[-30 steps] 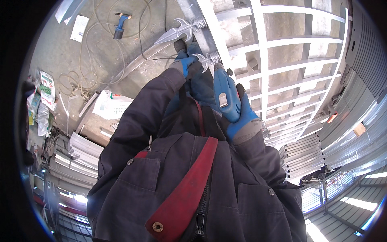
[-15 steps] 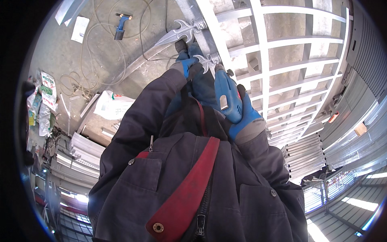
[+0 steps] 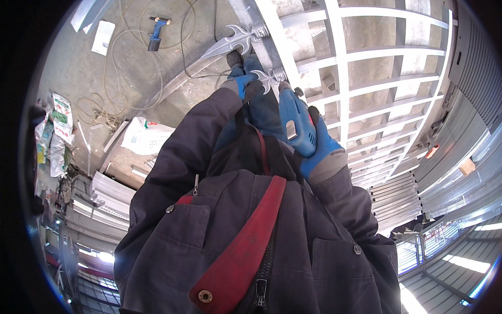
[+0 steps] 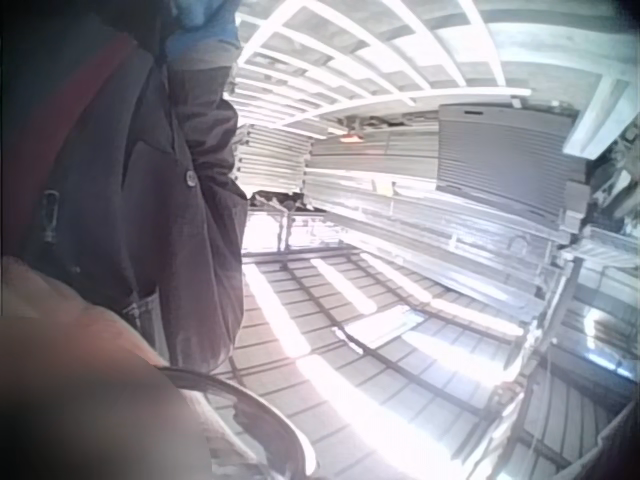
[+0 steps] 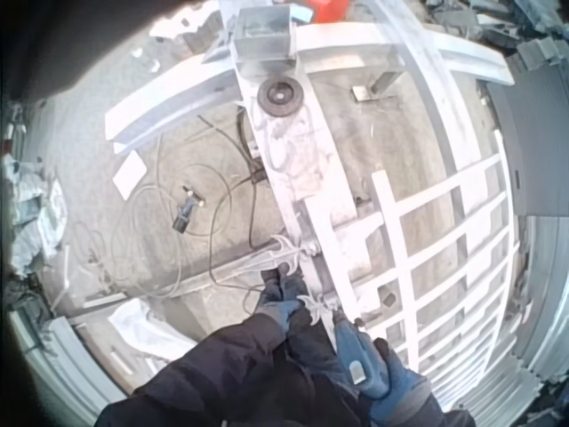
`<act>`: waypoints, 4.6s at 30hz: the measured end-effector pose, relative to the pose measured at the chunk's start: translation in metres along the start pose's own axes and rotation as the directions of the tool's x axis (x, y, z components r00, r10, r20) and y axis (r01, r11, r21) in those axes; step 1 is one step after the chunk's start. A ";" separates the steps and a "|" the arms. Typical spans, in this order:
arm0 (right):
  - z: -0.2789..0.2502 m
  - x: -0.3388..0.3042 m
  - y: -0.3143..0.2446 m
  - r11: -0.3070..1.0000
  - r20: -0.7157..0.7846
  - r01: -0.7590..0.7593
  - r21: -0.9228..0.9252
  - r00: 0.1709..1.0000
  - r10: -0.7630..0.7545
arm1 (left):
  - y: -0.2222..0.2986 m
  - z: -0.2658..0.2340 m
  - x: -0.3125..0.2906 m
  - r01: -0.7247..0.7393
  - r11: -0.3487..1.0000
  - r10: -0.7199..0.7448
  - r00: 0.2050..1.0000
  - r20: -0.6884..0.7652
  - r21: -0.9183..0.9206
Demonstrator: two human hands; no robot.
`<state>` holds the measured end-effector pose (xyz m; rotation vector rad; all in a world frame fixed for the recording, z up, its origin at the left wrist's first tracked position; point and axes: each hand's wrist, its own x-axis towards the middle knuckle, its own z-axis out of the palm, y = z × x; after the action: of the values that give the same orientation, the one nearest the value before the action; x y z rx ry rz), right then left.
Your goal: The person uses a hammer to tap a metal fitting into place on a white metal frame, then uses a corded drill to fasten the fitting with screws. The person repeats this process for additional fittings along the frame.
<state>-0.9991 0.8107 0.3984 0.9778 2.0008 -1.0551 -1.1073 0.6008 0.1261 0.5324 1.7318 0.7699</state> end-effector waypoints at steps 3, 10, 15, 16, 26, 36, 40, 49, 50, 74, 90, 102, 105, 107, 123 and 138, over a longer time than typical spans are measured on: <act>-0.002 0.002 0.000 1.000 -0.006 0.028 -0.007 1.000 -0.028 | -0.002 0.002 0.001 -0.012 1.000 0.012 1.000 -0.011 0.014; -0.009 0.006 0.002 0.998 0.023 0.037 -0.041 0.999 -0.036 | -0.006 0.006 0.001 -0.068 0.997 0.069 0.995 -0.065 0.024; -0.001 0.021 0.007 0.989 0.052 0.034 -0.142 0.998 -0.027 | -0.008 0.006 -0.001 -0.012 1.000 0.012 1.000 -0.018 0.000; 0.001 0.024 0.009 0.988 0.045 0.091 -0.127 0.995 -0.086 | -0.009 0.006 0.001 -0.015 1.000 0.015 1.000 -0.023 0.017; -0.008 0.021 0.009 0.994 0.101 0.025 -0.104 0.995 -0.015 | -0.028 0.021 0.006 -0.019 0.994 0.020 1.000 0.008 -0.109; -0.037 -0.050 0.010 0.950 0.083 0.064 0.306 0.992 -0.093 | -0.035 0.015 0.010 0.069 0.991 -0.055 0.991 0.123 -0.111; -0.006 -0.084 0.070 0.871 -0.137 0.126 0.475 0.988 -0.069 | -0.023 0.006 0.015 0.205 0.975 -0.190 0.969 0.159 -0.082; 0.123 -0.019 0.211 0.983 -0.789 -0.033 0.180 0.592 0.164 | -0.023 0.000 0.033 0.513 0.835 -0.467 0.851 0.239 -0.197; 0.130 -0.016 0.218 0.965 -0.748 -0.097 0.243 0.615 0.250 | -0.025 -0.001 0.035 0.492 0.854 -0.444 0.859 0.257 -0.169; 0.197 -0.167 0.377 0.508 -0.422 -0.631 0.586 0.297 0.857 | -0.016 -0.022 0.042 0.501 0.865 -0.480 0.838 0.259 -0.017; 0.194 -0.155 0.419 0.644 -0.475 -0.692 0.327 0.469 0.745 | -0.021 -0.027 0.047 0.507 0.861 -0.470 0.819 0.330 -0.031; 0.172 -0.130 0.451 0.649 -0.283 -0.760 -0.016 0.626 0.726 | -0.019 -0.025 0.044 0.548 0.834 -0.499 0.800 0.334 -0.069; 0.169 -0.134 0.448 0.619 -0.280 -0.784 0.042 0.586 0.761 | -0.017 -0.023 0.042 0.533 0.841 -0.485 0.816 0.315 -0.086; 0.170 -0.133 0.445 0.612 -0.326 -0.788 0.064 0.563 0.760 | -0.016 -0.022 0.038 0.522 0.848 -0.478 0.829 0.291 -0.094; 0.175 -0.138 0.438 0.535 -0.325 -0.812 0.233 0.454 0.830 | -0.022 -0.018 0.040 0.514 0.853 -0.479 0.840 0.254 -0.093; 0.168 -0.155 0.358 0.569 -0.440 -0.135 0.811 0.500 0.746 | -0.048 -0.013 0.050 0.354 0.932 -0.363 0.908 0.211 0.079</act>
<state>-0.5854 0.7584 0.3154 2.6452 1.6006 -1.1634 -1.1330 0.5990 0.0601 0.2980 1.5760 0.3975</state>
